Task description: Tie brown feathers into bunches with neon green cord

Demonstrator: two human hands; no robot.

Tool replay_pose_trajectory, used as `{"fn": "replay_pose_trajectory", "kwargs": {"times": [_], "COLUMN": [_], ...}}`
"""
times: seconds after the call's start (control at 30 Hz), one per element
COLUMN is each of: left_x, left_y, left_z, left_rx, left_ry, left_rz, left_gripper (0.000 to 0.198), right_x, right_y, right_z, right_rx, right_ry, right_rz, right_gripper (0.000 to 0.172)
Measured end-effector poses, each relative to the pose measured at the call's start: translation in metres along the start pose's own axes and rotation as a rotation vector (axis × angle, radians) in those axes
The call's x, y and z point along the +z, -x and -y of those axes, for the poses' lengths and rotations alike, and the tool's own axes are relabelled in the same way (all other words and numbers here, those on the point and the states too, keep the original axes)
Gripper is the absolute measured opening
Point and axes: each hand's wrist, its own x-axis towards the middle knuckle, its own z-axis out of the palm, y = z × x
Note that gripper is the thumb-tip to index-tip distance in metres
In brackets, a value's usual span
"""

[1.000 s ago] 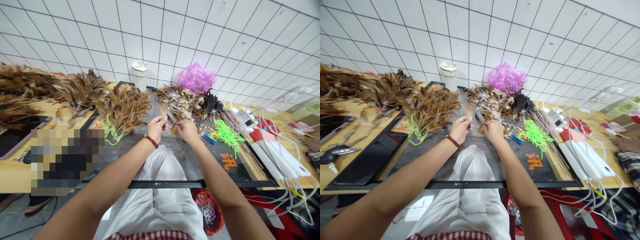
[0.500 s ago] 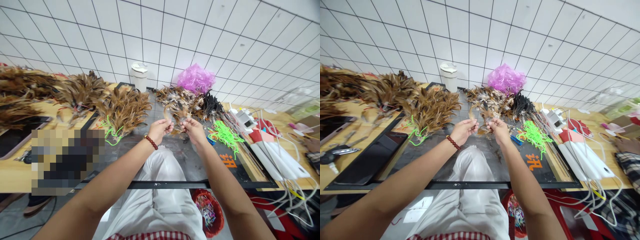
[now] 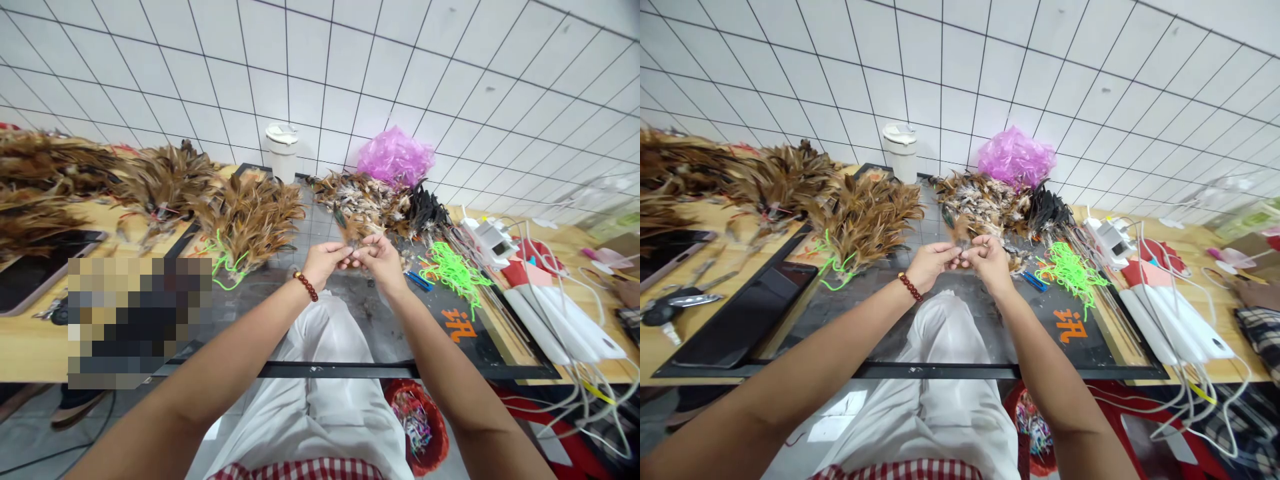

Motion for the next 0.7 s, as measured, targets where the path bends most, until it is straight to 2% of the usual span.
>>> {"fn": "replay_pose_trajectory", "kwargs": {"times": [0.17,0.27,0.37,0.5,0.7], "left_x": [-0.0012,-0.0015,-0.0023,-0.0039,-0.0008], "left_y": [-0.0014,-0.0014,-0.0012,-0.0009,0.0011], "left_z": [0.0004,0.0001,-0.0027,-0.0079,-0.0070], "left_rx": [-0.028,-0.080,-0.114,-0.129,-0.179], "left_ry": [-0.022,-0.015,0.101,0.239,0.217], "left_rz": [0.080,0.077,0.046,0.045,0.121], "left_gripper": [0.021,0.019,0.017,0.015,0.017], "right_x": [-0.0013,-0.0032,-0.0045,-0.0047,-0.0046], "right_y": [0.0005,-0.0001,0.0009,0.0051,0.0066], "right_z": [-0.0017,-0.0039,-0.0051,-0.0051,-0.0091], "right_rx": [-0.037,-0.066,-0.080,-0.209,-0.303], "right_ry": [0.066,0.118,0.197,0.393,0.497], "right_rz": [0.072,0.087,0.089,0.116,0.074], "right_gripper": [0.042,0.042,0.041,0.037,0.032]}}
